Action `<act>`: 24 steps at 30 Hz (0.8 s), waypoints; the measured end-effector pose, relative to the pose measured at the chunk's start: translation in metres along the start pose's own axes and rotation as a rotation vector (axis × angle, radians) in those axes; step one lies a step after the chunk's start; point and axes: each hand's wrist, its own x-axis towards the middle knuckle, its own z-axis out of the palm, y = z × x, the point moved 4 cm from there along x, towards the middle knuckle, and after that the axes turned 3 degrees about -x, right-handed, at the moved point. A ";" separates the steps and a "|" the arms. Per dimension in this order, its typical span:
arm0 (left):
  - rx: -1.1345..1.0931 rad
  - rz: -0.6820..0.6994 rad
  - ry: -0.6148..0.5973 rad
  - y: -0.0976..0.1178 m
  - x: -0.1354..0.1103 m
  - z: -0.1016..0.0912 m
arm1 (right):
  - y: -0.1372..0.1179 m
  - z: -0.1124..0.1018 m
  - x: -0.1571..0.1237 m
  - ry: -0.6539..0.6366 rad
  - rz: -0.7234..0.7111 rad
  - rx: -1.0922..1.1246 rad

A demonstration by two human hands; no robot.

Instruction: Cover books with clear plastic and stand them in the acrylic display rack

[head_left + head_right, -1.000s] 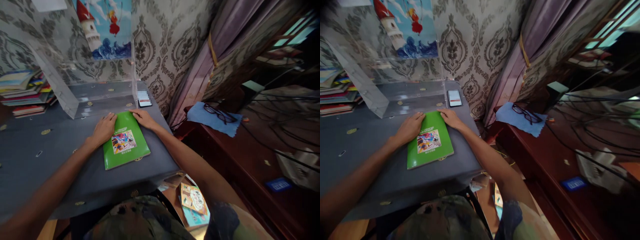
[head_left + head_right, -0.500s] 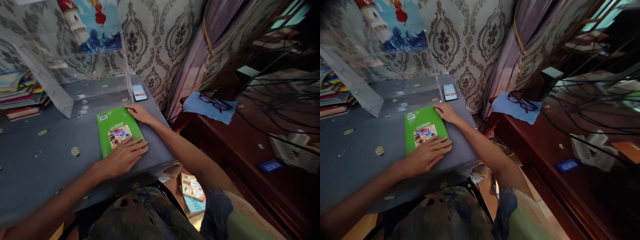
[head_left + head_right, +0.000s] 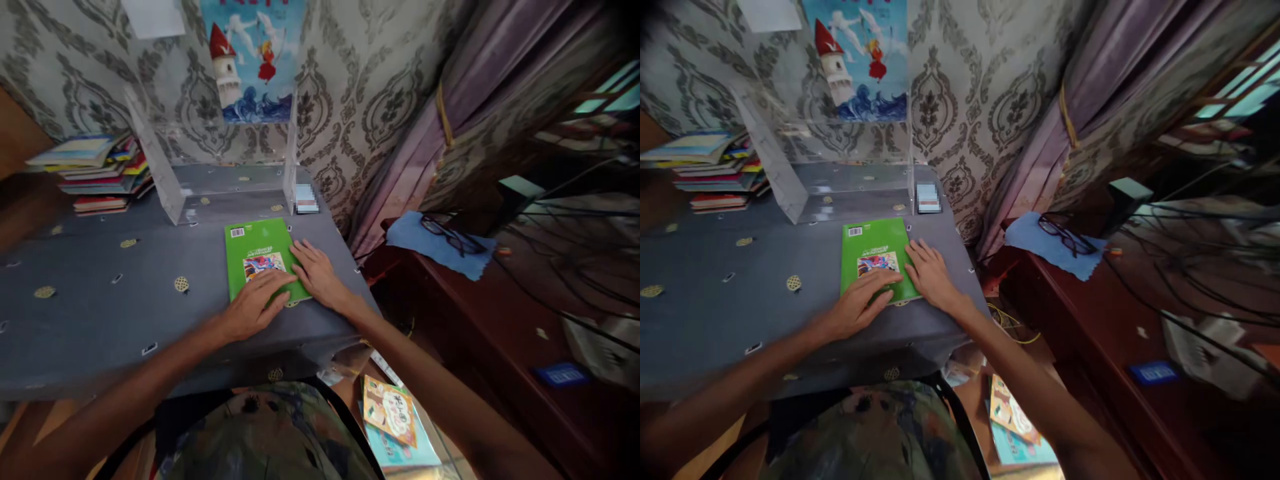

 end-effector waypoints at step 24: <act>-0.039 -0.438 0.306 -0.164 0.008 -0.079 | -0.121 0.006 0.027 -0.342 -0.588 0.079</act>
